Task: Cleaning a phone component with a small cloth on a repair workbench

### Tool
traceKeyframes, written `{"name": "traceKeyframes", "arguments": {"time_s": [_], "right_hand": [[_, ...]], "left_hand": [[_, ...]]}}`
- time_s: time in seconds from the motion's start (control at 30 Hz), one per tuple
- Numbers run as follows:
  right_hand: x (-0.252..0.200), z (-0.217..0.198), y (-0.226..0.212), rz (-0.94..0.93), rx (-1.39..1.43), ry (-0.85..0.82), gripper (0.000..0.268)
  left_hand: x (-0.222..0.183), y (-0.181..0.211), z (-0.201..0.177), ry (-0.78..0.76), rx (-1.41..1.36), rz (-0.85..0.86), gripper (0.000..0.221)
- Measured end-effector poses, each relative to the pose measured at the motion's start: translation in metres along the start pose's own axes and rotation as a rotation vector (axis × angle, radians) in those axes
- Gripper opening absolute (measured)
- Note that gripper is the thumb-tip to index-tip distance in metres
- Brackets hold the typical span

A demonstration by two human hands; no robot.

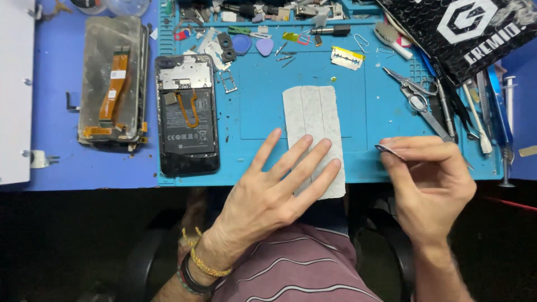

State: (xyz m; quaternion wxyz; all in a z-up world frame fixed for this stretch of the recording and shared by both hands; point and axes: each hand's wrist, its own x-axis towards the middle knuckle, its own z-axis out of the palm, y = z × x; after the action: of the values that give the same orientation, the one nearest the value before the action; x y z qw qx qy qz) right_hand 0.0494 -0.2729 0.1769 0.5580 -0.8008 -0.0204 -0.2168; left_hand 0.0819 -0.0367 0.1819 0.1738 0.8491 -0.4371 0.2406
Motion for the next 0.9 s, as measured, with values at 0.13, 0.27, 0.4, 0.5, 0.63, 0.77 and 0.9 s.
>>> {"name": "traceKeyframes", "arguments": {"time_s": [0.13, 0.27, 0.4, 0.5, 0.63, 0.77, 0.9], "right_hand": [[0.006, 0.001, -0.003, -0.245, -0.282, -0.132, 0.018], [0.016, 0.003, -0.002, -0.613, -0.524, -0.301, 0.006], [0.034, 0.008, -0.006, -0.757, -0.643, -0.452, 0.022], [0.036, 0.004, -0.013, -0.72, -0.585, -0.58, 0.022], [0.038, 0.004, -0.034, -0.633, -0.621, -0.656, 0.026], [0.042, 0.002, -0.035, -0.707, -0.65, -0.732, 0.027], [0.047, 0.001, -0.031, -0.731, -0.632, -0.748, 0.019]], "left_hand": [[0.002, -0.007, 0.009, 0.103, -0.171, 0.006, 0.017], [-0.005, -0.005, 0.01, 0.111, -0.227, -0.035, 0.019], [-0.006, -0.004, 0.013, 0.129, -0.276, -0.073, 0.019], [-0.007, -0.004, 0.012, 0.111, -0.322, -0.099, 0.018], [-0.004, -0.006, 0.011, 0.143, -0.316, -0.11, 0.015], [-0.001, -0.007, 0.008, 0.17, -0.328, -0.129, 0.014], [-0.002, -0.007, 0.01, 0.171, -0.305, -0.118, 0.017]]}}
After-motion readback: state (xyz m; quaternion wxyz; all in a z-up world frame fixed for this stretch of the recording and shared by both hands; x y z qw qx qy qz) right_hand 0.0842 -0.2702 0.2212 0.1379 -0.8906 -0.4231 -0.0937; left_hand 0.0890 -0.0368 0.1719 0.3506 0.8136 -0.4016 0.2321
